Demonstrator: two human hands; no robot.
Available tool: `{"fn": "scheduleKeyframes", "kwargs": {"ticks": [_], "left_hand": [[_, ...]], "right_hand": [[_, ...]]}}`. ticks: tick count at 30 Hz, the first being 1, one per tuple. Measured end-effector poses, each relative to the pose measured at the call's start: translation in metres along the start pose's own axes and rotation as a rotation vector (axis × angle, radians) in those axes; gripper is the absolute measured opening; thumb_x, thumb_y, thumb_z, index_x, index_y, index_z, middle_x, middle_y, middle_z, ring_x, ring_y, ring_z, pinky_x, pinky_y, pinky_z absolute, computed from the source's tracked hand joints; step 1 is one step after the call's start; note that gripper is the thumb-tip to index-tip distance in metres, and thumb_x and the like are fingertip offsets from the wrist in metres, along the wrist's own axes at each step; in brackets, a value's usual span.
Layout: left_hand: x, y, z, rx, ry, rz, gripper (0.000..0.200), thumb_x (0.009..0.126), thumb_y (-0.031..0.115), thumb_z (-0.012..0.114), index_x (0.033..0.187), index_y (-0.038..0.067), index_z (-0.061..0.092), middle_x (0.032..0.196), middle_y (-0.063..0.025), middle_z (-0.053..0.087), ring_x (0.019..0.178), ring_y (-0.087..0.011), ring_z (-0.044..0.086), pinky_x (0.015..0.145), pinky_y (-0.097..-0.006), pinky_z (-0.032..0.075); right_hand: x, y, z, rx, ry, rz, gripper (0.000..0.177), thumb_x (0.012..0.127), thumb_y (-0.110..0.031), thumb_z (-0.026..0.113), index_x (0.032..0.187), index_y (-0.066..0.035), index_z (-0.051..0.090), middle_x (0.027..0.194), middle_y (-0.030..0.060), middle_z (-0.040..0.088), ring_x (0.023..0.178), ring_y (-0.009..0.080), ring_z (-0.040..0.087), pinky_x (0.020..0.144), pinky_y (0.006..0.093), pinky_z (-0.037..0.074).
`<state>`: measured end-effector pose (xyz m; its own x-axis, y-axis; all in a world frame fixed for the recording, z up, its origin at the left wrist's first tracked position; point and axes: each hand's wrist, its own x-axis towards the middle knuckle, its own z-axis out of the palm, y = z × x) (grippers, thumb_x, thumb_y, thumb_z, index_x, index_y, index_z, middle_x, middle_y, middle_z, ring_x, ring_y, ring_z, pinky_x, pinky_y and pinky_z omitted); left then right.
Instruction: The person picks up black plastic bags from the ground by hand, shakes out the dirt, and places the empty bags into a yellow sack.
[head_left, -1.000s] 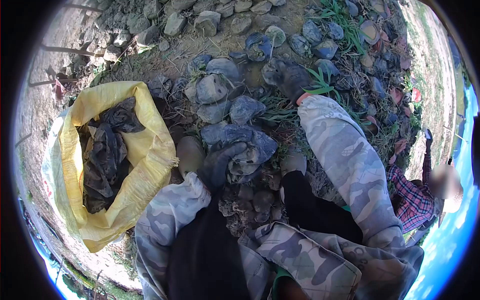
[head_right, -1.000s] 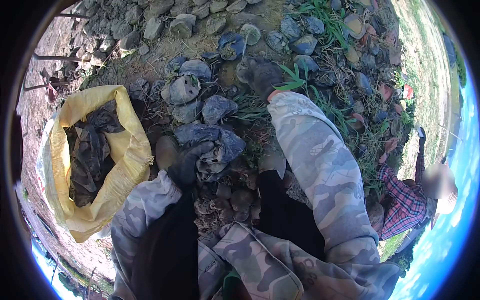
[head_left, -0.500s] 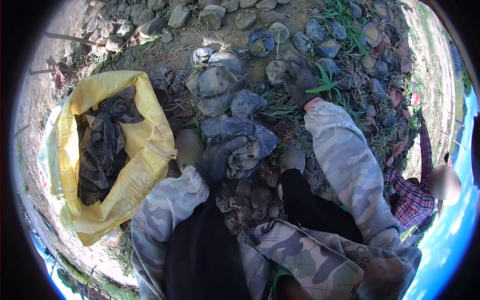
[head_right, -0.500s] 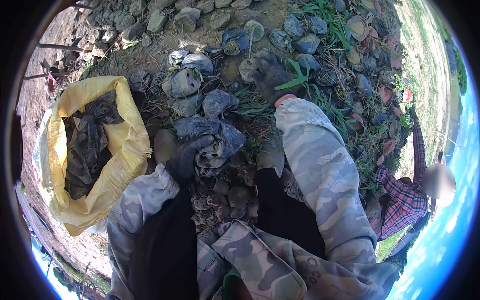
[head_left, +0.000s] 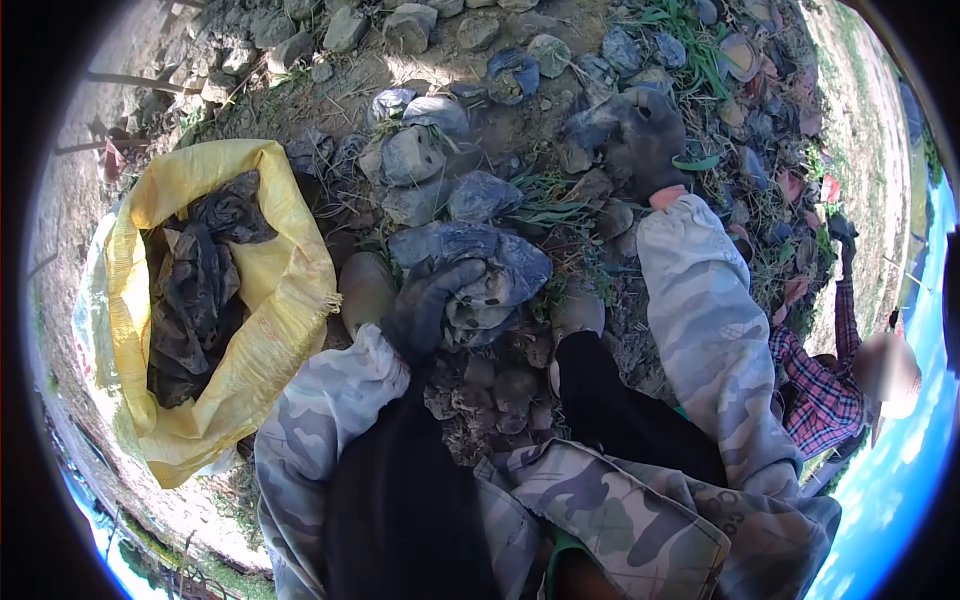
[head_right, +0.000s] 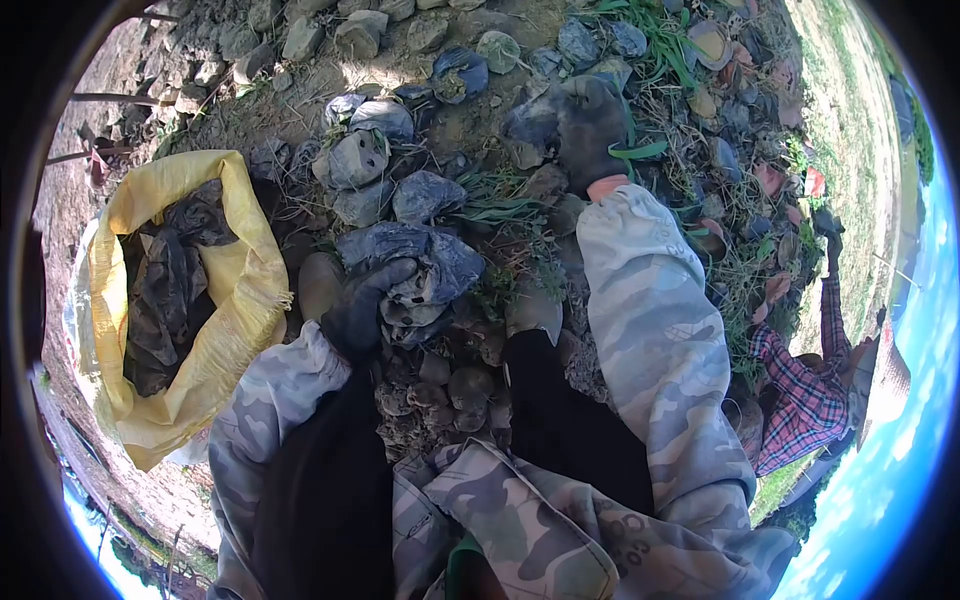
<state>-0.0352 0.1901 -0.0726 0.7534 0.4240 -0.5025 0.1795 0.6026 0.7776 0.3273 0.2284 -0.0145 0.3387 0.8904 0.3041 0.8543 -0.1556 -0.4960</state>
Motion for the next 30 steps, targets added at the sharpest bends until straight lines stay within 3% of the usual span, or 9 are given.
{"fn": "scheduleKeyframes", "kwargs": {"ticks": [5,14,17,19,20,21,23,25,30], "left_hand": [[0.005,0.002,-0.005,0.061,-0.009,-0.04,0.038,0.087,0.014,0.055,0.12,-0.003,0.051,0.117,-0.0217,0.059,0.109,-0.0356,0.056,0.097,-0.0429,0.04],[0.002,0.102,0.031,-1.032,-0.046,0.074,0.05,0.101,0.035,0.026,0.127,-0.002,0.047,0.12,-0.0156,0.057,0.112,-0.0223,0.054,0.099,-0.034,0.042],[0.004,0.042,-0.001,-0.674,0.061,0.106,0.047,0.1,0.032,0.03,0.13,-0.001,0.043,0.121,-0.015,0.056,0.111,-0.0231,0.056,0.098,-0.0348,0.044],[0.001,0.042,-0.003,-0.389,0.105,0.137,0.045,0.099,0.031,0.033,0.13,0.0,0.043,0.12,-0.0148,0.057,0.109,-0.0234,0.057,0.096,-0.0352,0.046],[0.0,0.056,0.006,-0.773,-0.051,0.105,0.043,0.098,0.028,0.037,0.129,-0.001,0.045,0.119,-0.0149,0.057,0.106,-0.0236,0.058,0.093,-0.0358,0.048],[0.002,0.07,0.013,-1.145,-0.221,0.073,0.042,0.096,0.025,0.04,0.128,-0.001,0.046,0.118,-0.015,0.058,0.104,-0.0238,0.06,0.09,-0.0364,0.05],[0.003,0.08,0.014,-1.018,-0.12,-0.012,0.042,0.094,0.027,0.043,0.127,0.0,0.047,0.114,-0.0132,0.059,0.1,-0.0237,0.06,0.089,-0.0386,0.049],[0.001,0.082,0.019,-0.895,0.023,-0.123,0.044,0.092,0.03,0.046,0.127,0.002,0.049,0.111,-0.0119,0.061,0.095,-0.0238,0.061,0.088,-0.0408,0.048],[-0.002,0.058,0.009,-0.911,-0.03,-0.205,0.044,0.093,0.027,0.046,0.127,0.0,0.049,0.113,-0.0133,0.062,0.096,-0.024,0.062,0.089,-0.0387,0.049]], "right_hand": [[0.011,-0.026,-0.022,-0.329,0.314,-0.506,0.01,0.078,-0.008,0.064,0.085,-0.011,0.058,0.089,0.0039,0.058,0.086,0.0274,0.057,0.072,0.0395,0.047],[-0.062,-0.151,0.003,0.292,-0.407,-0.52,0.017,0.074,-0.015,0.068,0.088,-0.009,0.06,0.1,0.0075,0.056,0.098,0.0301,0.056,0.086,0.0418,0.043],[-0.055,-0.154,0.009,0.309,-0.544,-0.794,0.019,0.075,-0.017,0.066,0.091,-0.008,0.059,0.101,0.0082,0.056,0.099,0.0307,0.055,0.086,0.0423,0.043],[-0.033,-0.151,0.002,0.699,-1.045,-0.318,0.023,0.077,-0.016,0.063,0.099,-0.009,0.058,0.103,0.0088,0.056,0.105,0.0309,0.053,0.088,0.0429,0.042],[-0.027,-0.139,0.01,0.695,-1.04,-0.325,0.023,0.077,-0.016,0.063,0.099,-0.009,0.058,0.103,0.0088,0.056,0.105,0.0309,0.053,0.088,0.0429,0.042],[-0.022,-0.118,0.027,0.568,-0.784,-0.469,0.028,0.078,-0.015,0.062,0.105,-0.011,0.057,0.108,0.0097,0.055,0.109,0.0319,0.051,0.09,0.0434,0.041],[0.001,-0.096,0.047,0.423,-0.485,-0.638,0.033,0.078,-0.014,0.061,0.111,-0.012,0.057,0.113,0.0107,0.054,0.112,0.033,0.049,0.093,0.0439,0.04],[0.031,-0.084,0.055,-0.201,-0.36,-0.41,0.03,0.079,-0.02,0.059,0.108,-0.013,0.06,0.126,0.0101,0.046,0.123,0.0347,0.039,0.101,0.0462,0.034],[0.058,-0.033,0.087,-0.624,-0.539,-0.532,0.029,0.084,-0.021,0.052,0.11,-0.016,0.063,0.136,0.0101,0.039,0.131,0.0322,0.03,0.106,0.0476,0.027]]}}
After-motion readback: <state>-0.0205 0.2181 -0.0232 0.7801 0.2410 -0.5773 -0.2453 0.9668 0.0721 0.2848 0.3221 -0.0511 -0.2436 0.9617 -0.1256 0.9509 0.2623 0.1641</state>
